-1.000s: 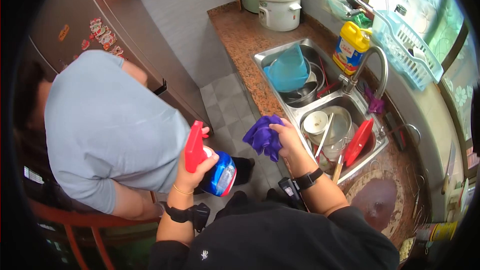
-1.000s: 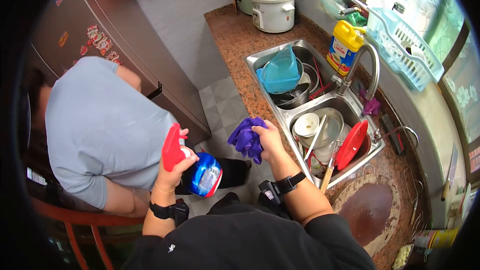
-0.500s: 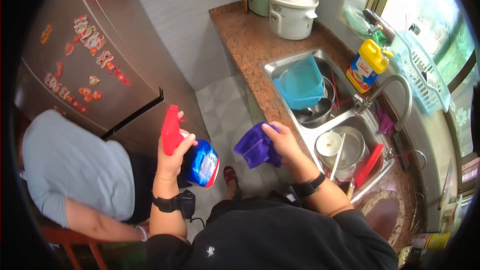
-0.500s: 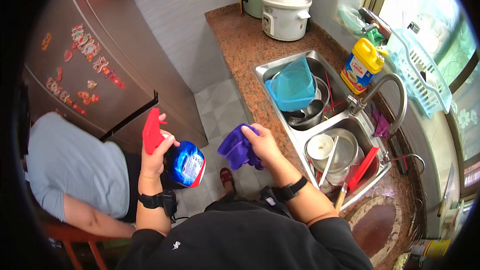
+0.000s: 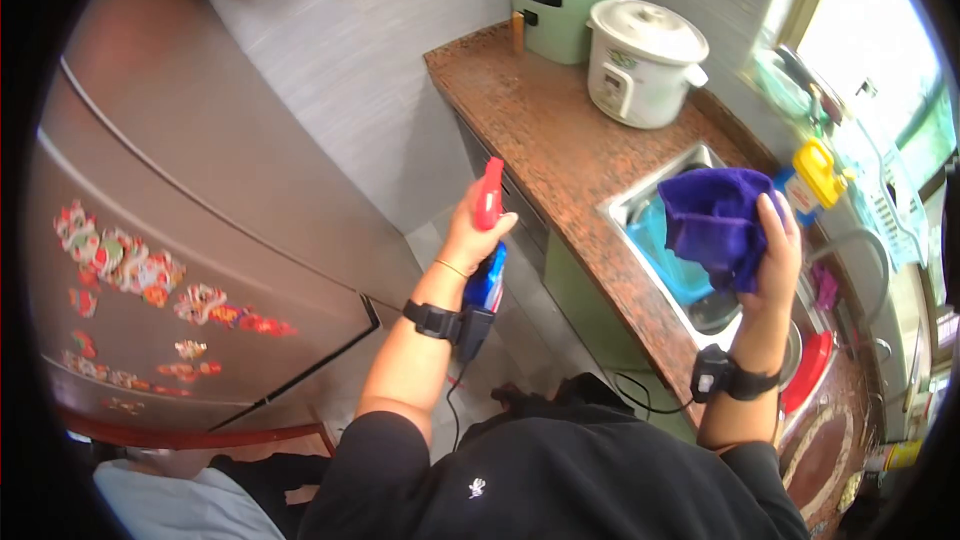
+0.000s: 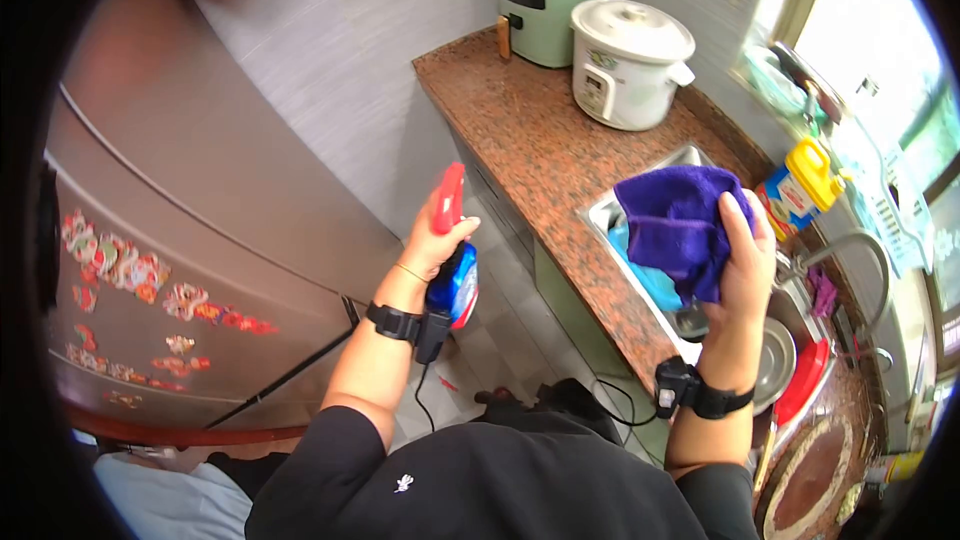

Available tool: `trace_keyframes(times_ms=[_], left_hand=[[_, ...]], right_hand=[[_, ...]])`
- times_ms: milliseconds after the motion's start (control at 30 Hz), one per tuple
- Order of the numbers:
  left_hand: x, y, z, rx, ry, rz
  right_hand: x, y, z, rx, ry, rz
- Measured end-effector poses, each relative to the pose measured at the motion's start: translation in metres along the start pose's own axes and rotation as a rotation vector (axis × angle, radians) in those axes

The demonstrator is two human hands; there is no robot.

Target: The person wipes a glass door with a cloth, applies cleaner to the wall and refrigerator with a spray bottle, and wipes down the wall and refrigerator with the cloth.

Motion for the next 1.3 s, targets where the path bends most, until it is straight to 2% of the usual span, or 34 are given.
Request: trace_keyframes(times_ms=[67, 133, 167, 233, 300, 367, 400, 433, 500, 533, 567, 633, 700, 767, 833, 867, 900, 967, 1033, 1100, 1167, 1233, 1300], left_hand=[[-0.005, 0.035, -0.013, 0.101, 0.048, 0.105], [-0.012, 0.059, -0.013, -0.018, -0.072, 0.151], [-0.017, 0.066, -0.008, -0.100, -0.186, 0.170], [-0.033, 0.090, -0.004, -0.066, -0.232, 0.245], [-0.051, 0.106, 0.011, -0.133, -0.249, 0.340], [-0.076, 0.127, 0.018, -0.090, -0.297, 0.388], [-0.090, 0.135, 0.024, -0.045, -0.254, 0.426], [-0.103, 0.139, 0.031, -0.005, -0.208, 0.464], [-0.127, 0.146, 0.034, 0.053, -0.183, 0.556], [-0.137, 0.151, 0.036, 0.045, -0.167, 0.598], [-0.144, 0.153, 0.040, 0.042, -0.152, 0.636], [-0.160, 0.159, 0.044, 0.050, -0.176, 0.663], [-0.173, 0.160, 0.034, 0.106, -0.149, 0.696], [-0.185, 0.158, 0.023, 0.051, -0.200, 0.674], [-0.186, 0.159, 0.025, 0.011, -0.264, 0.657], [-0.187, 0.162, 0.023, 0.042, -0.284, 0.681], [-0.186, 0.165, 0.026, 0.053, -0.285, 0.683], [-0.180, 0.172, 0.032, 0.003, -0.247, 0.538], [-0.184, 0.195, 0.033, -0.047, -0.135, 0.460], [-0.183, 0.207, 0.036, -0.075, -0.116, 0.474], [-0.184, 0.206, 0.031, -0.093, -0.186, 0.474], [-0.186, 0.203, 0.026, -0.110, -0.253, 0.472], [-0.192, 0.200, 0.025, -0.079, -0.269, 0.596]], right_hand=[[0.021, 0.019, 0.012, -0.019, -0.097, -0.089], [0.032, 0.050, 0.037, -0.029, -0.178, -0.144], [0.039, 0.067, 0.054, 0.063, -0.156, -0.148], [0.049, 0.113, 0.103, 0.034, -0.447, -0.141], [0.067, 0.154, 0.145, 0.069, -0.721, -0.323], [0.102, 0.177, 0.162, 0.135, -0.586, -0.361], [0.123, 0.189, 0.166, 0.088, -0.426, -0.344], [0.144, 0.196, 0.163, 0.175, -0.226, -0.348], [0.160, 0.238, 0.190, 0.127, -0.449, -0.447], [0.163, 0.255, 0.208, -0.061, -0.810, -0.474], [0.159, 0.264, 0.231, -0.059, -0.809, -0.481], [0.162, 0.269, 0.250, -0.631, -1.223, -0.359], [0.169, 0.263, 0.273, -0.167, -0.964, -0.511], [0.174, 0.255, 0.313, -0.217, -0.995, -0.771], [0.176, 0.243, 0.337, -0.316, -1.375, -0.858], [0.174, 0.240, 0.348, -0.223, -1.466, -0.880], [0.174, 0.239, 0.356, -0.106, -1.464, -0.924], [0.155, 0.242, 0.385, -0.131, -1.268, -1.025], [0.145, 0.234, 0.382, -0.188, -1.233, -0.987], [0.147, 0.228, 0.364, -0.273, -1.209, -0.940], [0.145, 0.223, 0.344, -0.319, -1.452, -0.648], [0.129, 0.232, 0.364, -0.315, -1.491, -0.687], [0.126, 0.247, 0.387, -0.177, -1.813, -0.789]])
Point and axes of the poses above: each hand's wrist, its own y-axis towards the middle knuckle, its own x-axis out of the palm, z = x × y, the point moved 3 cm from there along y, towards the middle knuckle, and after that the axes turned 5 degrees about z, right-handed, at the moved point
